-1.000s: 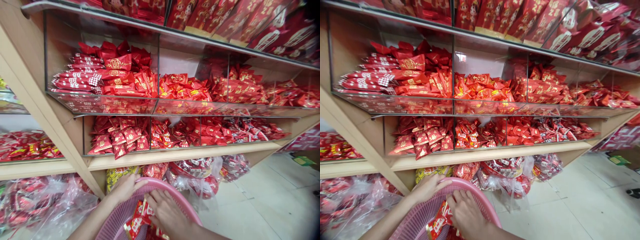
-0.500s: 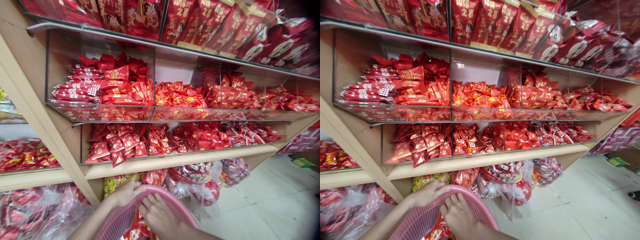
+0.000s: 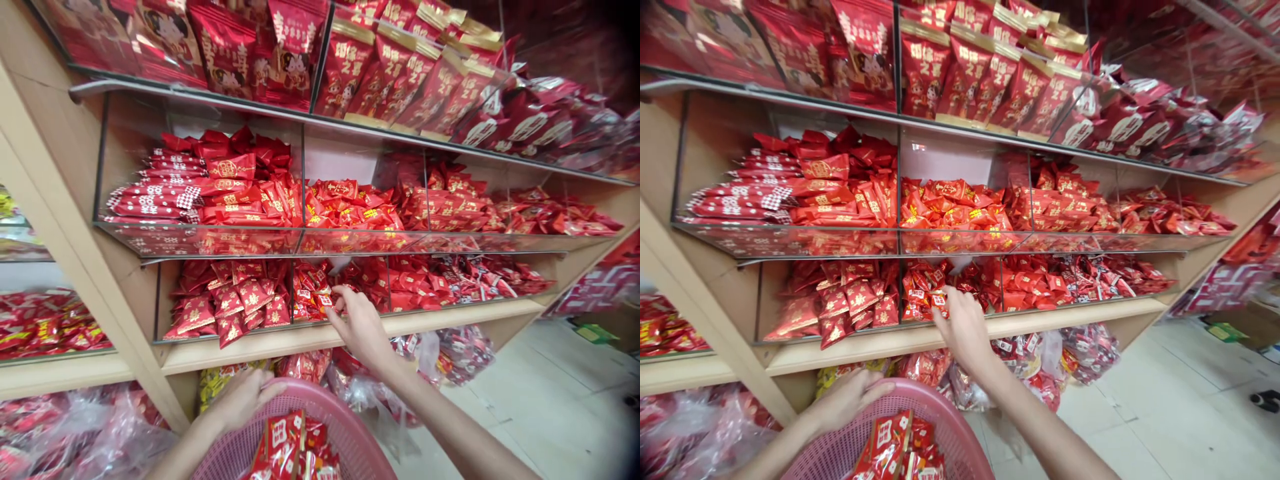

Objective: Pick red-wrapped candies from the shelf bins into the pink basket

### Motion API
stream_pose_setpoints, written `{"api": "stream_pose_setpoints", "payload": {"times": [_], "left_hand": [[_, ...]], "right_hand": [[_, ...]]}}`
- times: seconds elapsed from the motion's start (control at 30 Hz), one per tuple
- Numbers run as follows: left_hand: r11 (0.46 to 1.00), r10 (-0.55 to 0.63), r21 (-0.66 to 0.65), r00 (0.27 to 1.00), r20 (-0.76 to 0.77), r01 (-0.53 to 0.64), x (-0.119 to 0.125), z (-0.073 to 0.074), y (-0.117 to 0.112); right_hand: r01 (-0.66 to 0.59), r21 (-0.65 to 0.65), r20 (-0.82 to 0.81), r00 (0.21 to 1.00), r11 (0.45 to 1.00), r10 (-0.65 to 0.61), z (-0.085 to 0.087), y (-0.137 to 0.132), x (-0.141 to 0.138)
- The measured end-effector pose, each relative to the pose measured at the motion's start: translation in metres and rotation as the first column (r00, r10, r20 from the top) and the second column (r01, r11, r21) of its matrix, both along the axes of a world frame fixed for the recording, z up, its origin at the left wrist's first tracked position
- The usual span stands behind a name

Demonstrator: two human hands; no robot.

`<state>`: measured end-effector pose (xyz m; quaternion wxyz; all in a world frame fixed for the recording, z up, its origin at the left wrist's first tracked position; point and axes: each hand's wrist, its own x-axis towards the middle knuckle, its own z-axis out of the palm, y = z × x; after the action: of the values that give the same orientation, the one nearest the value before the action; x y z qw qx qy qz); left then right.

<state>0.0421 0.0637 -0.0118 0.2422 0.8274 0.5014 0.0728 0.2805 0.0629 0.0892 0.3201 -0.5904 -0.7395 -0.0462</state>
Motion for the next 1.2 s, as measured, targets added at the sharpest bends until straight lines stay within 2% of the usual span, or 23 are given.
{"api": "stream_pose_setpoints", "payload": {"times": [0.07,0.13,0.23,0.33,0.67,1.0,1.1,1.2], "left_hand": [[1.000,-0.009,-0.006,1.000,0.019,0.009,0.000,0.001,-0.001],[1.000,-0.014,-0.018,0.999,0.032,0.015,0.000,0.001,-0.001],[1.000,-0.016,-0.023,0.999,0.038,0.017,0.000,-0.001,0.000],[1.000,-0.020,-0.015,0.999,0.035,0.021,-0.001,-0.003,0.002],[0.999,-0.027,-0.018,0.999,0.034,0.027,0.001,0.002,0.000],[0.999,-0.044,-0.028,0.999,0.029,0.044,0.000,0.001,0.000],[0.998,-0.047,-0.037,0.998,0.031,0.048,0.001,0.002,0.000],[0.999,-0.044,-0.027,0.999,0.030,0.044,0.001,0.002,0.000]], "right_hand": [[0.104,-0.108,0.066,0.993,0.989,-0.097,0.007,0.019,0.004],[0.160,-0.218,0.112,0.984,0.963,-0.138,0.008,0.034,0.004],[0.176,-0.345,0.099,0.984,0.922,-0.151,0.006,0.048,0.000],[0.165,-0.388,0.070,0.986,0.907,-0.149,0.005,0.057,-0.001],[0.171,-0.369,0.014,0.984,0.914,-0.178,0.001,0.068,-0.003],[0.133,-0.308,-0.175,0.965,0.942,-0.193,-0.006,0.063,0.015],[0.106,-0.244,-0.251,0.953,0.964,-0.168,-0.008,0.061,0.025],[0.041,-0.103,-0.371,0.926,0.994,-0.077,-0.006,0.050,0.033]]}}
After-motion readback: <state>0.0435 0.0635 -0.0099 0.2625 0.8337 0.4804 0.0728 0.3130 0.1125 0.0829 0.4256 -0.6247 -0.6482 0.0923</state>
